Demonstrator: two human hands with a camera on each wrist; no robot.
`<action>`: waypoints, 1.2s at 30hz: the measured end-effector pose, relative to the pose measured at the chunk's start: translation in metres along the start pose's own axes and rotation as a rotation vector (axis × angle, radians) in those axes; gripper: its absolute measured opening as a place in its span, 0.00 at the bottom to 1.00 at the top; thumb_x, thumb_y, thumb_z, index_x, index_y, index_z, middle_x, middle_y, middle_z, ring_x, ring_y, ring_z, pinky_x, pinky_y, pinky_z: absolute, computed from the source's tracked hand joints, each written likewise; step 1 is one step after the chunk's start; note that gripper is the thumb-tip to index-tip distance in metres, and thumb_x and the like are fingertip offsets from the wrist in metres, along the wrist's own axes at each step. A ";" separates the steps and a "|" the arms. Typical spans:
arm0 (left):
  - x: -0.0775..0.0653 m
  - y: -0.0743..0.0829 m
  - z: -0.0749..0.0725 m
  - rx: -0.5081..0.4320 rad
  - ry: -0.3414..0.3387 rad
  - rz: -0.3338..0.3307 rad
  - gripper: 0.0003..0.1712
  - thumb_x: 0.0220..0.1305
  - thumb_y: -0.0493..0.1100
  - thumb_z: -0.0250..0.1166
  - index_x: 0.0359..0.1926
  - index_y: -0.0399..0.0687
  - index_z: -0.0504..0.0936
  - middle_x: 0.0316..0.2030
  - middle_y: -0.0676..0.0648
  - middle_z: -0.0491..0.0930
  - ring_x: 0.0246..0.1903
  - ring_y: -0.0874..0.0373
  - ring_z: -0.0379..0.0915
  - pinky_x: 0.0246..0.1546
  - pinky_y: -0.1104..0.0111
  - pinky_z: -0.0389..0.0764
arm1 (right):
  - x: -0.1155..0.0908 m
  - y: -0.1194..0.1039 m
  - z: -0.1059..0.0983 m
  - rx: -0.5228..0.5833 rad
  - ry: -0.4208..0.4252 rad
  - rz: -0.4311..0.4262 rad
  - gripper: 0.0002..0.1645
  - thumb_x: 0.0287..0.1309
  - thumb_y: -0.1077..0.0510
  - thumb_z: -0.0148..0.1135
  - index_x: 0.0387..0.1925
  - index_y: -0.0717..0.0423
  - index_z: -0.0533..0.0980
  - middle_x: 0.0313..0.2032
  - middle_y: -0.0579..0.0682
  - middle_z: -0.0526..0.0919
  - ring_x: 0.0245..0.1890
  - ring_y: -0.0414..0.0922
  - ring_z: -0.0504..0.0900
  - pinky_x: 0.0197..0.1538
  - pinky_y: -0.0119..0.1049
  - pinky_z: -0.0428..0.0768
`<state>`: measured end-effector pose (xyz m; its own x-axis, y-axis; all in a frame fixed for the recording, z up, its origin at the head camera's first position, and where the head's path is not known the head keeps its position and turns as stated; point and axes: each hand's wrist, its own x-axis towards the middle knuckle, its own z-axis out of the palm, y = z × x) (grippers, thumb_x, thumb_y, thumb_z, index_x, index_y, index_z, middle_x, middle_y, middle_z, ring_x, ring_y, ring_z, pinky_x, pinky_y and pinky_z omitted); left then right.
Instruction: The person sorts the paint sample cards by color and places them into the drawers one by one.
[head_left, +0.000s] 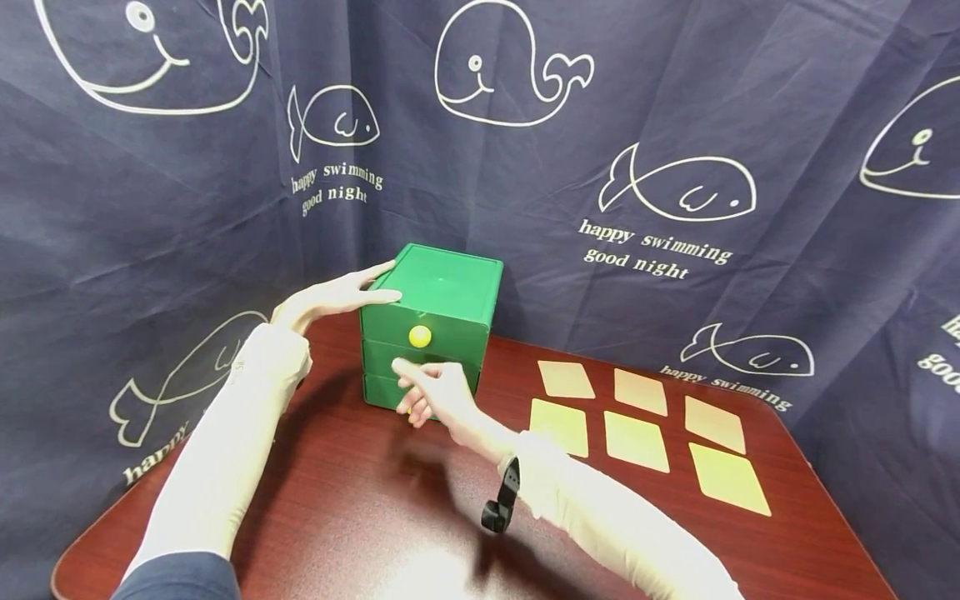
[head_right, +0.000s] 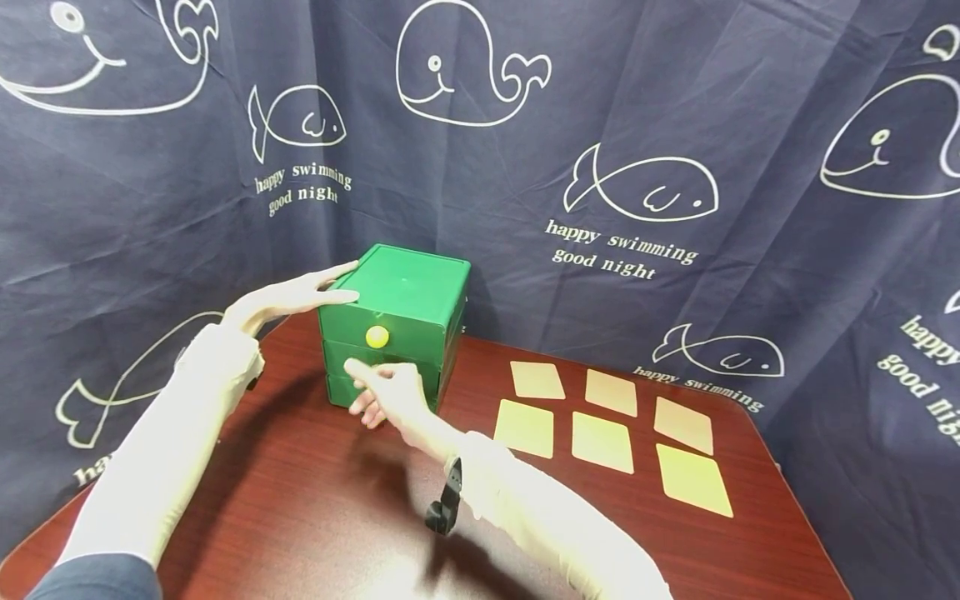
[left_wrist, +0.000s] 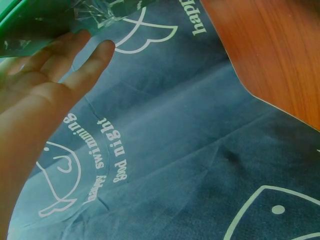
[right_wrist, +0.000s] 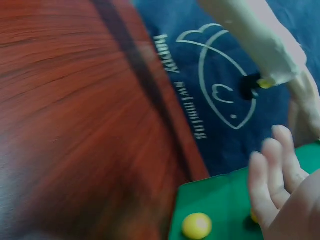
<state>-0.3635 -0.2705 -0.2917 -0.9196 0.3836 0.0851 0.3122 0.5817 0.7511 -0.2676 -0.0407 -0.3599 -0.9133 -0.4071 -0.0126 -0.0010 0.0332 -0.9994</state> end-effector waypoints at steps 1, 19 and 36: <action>0.000 0.000 0.000 -0.003 0.002 -0.001 0.45 0.68 0.55 0.58 0.77 0.52 0.44 0.75 0.43 0.50 0.74 0.49 0.45 0.75 0.50 0.49 | -0.003 0.004 0.001 -0.029 -0.018 0.012 0.30 0.56 0.41 0.66 0.35 0.68 0.79 0.15 0.52 0.83 0.10 0.40 0.77 0.17 0.32 0.79; -0.002 0.002 0.001 -0.011 0.008 0.022 0.45 0.69 0.53 0.58 0.77 0.50 0.44 0.74 0.41 0.52 0.73 0.47 0.47 0.74 0.49 0.50 | 0.013 0.035 0.010 0.054 0.172 0.060 0.37 0.60 0.40 0.60 0.45 0.75 0.73 0.24 0.67 0.85 0.08 0.41 0.77 0.15 0.35 0.80; -0.001 -0.003 0.000 -0.022 0.021 0.003 0.46 0.68 0.55 0.59 0.77 0.53 0.44 0.75 0.44 0.51 0.73 0.50 0.46 0.74 0.50 0.50 | 0.017 0.049 0.023 -0.018 0.347 -0.042 0.28 0.61 0.44 0.61 0.34 0.70 0.77 0.20 0.66 0.84 0.05 0.38 0.74 0.11 0.35 0.77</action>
<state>-0.3632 -0.2723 -0.2943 -0.9234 0.3703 0.1011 0.3101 0.5647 0.7648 -0.2742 -0.0667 -0.4094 -0.9963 -0.0737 0.0431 -0.0461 0.0402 -0.9981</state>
